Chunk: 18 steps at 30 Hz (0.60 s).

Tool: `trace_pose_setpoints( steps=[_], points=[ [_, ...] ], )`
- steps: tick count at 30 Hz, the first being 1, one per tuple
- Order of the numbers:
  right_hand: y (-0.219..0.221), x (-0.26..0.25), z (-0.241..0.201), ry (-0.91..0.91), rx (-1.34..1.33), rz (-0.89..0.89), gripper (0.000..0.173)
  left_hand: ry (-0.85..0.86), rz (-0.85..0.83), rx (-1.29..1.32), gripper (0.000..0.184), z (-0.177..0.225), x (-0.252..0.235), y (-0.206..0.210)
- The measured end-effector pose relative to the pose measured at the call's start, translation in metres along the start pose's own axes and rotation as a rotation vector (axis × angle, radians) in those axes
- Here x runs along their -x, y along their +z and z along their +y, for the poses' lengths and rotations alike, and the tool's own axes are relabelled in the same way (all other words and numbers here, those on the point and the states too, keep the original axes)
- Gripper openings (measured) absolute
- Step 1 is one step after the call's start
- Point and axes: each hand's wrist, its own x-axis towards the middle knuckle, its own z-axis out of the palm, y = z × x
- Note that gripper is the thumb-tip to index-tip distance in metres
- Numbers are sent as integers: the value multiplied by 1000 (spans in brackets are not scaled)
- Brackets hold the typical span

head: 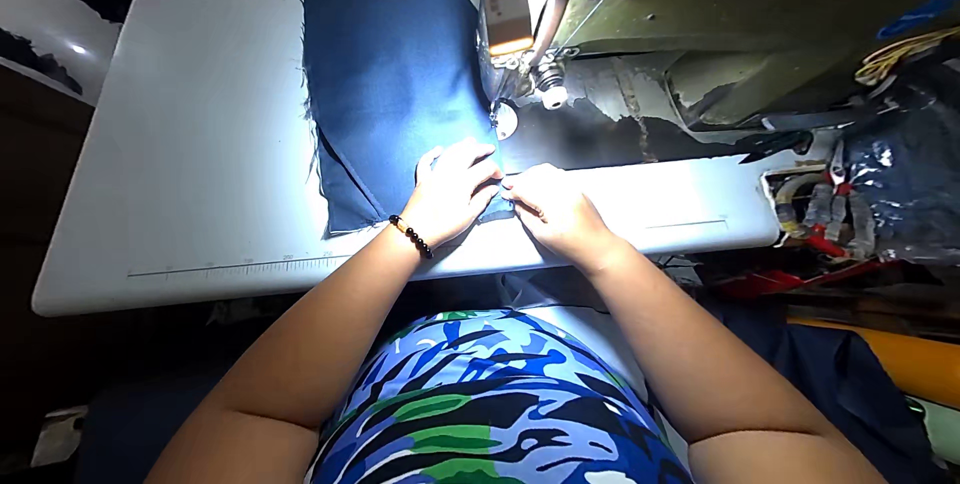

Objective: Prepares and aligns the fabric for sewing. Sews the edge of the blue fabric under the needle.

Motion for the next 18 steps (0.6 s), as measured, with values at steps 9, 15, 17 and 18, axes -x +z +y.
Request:
trace_pose_setpoints(
  steps=[9, 15, 17, 18],
  points=[
    [-7, -23, 11, -11, 17, -97, 21, 59, 4, 4, 31, -18, -20, -5],
    [-1, -49, 32, -57, 26, -64, 21, 84, 4, -22, 31, -38, -46, -11],
    [2, -47, 34, -64, 19, -34, 22, 73, -1, -29, 32, -37, -46, -12],
    [4, -45, 35, -63, 9, -17, 23, 66, 0, -29, 32, -37, -45, -12]
  ],
)
